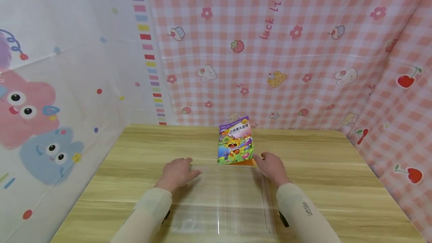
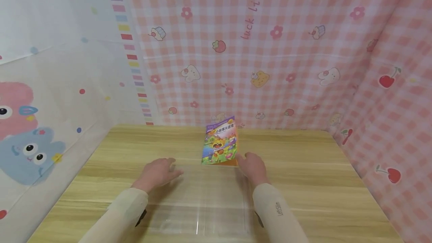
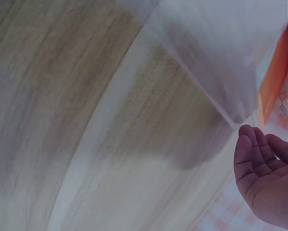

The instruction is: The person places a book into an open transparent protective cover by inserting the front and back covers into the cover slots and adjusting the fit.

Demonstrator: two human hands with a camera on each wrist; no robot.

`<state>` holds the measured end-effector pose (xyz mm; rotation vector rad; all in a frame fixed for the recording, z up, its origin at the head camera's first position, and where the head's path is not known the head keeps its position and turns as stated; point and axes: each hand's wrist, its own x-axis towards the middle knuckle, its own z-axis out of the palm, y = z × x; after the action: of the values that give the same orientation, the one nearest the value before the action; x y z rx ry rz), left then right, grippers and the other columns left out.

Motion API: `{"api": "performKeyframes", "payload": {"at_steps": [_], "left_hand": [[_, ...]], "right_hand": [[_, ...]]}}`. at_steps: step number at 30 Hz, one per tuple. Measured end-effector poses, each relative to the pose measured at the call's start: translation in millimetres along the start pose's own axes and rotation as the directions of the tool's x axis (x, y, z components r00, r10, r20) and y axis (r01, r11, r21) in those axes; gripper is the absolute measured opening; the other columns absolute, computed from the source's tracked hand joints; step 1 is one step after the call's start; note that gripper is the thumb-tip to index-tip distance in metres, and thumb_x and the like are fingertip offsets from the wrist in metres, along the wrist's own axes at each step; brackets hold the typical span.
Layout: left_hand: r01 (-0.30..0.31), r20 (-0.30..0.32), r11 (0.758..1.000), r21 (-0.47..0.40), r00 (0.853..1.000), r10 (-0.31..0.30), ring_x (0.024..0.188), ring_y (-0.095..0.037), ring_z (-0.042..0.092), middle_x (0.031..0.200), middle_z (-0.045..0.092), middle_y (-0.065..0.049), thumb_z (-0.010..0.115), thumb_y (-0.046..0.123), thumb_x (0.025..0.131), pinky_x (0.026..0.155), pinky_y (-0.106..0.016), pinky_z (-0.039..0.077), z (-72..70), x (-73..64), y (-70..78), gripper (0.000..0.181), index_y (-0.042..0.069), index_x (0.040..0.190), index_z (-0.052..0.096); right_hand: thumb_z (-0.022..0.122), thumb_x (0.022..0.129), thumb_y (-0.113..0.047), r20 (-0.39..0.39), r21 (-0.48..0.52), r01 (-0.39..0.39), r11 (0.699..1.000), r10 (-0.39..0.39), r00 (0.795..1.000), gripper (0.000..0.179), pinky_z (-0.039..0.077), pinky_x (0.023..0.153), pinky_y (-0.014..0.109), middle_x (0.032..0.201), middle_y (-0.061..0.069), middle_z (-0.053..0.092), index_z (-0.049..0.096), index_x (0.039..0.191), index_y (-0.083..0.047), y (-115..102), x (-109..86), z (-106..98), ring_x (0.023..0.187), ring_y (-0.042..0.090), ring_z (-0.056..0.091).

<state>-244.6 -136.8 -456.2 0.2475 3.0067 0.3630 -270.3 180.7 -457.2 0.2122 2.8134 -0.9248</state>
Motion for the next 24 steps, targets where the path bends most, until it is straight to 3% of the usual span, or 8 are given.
{"api": "performKeyframes", "payload": {"at_steps": [18, 24], "left_hand": [[0.007, 0.028, 1.0, -0.006, 1.0, -0.007, 0.112, -0.036, 0.062, 0.121, 0.067, -0.016, 0.065, 0.054, 0.091, 0.087, -0.052, 0.052, 3.0, 3.9, 3.0, 0.064, 0.005, 0.132, 0.062], [0.011, 0.032, 1.0, -0.007, 0.999, -0.011, 0.112, -0.036, 0.062, 0.121, 0.067, -0.016, 0.066, 0.053, 0.091, 0.088, -0.053, 0.052, 3.3, 4.7, 4.8, 0.064, 0.004, 0.132, 0.062]], "right_hand": [[0.061, 0.096, -0.027, -0.004, 0.081, -0.03, 0.996, 0.031, 1.0, 0.058, 0.04, 0.104, 0.055, 0.138, 0.03, 0.051, 0.049, 0.137, 0.012, -3.3, 14.3, 12.3, 0.125, 0.044, 0.05], [0.063, 0.095, -0.031, -0.01, 0.119, -0.04, 0.992, 0.041, 0.999, 0.064, 0.038, 0.106, 0.055, 0.138, 0.033, 0.048, 0.046, 0.137, 0.014, -9.5, 13.4, 12.9, 0.127, 0.047, 0.047]]}}
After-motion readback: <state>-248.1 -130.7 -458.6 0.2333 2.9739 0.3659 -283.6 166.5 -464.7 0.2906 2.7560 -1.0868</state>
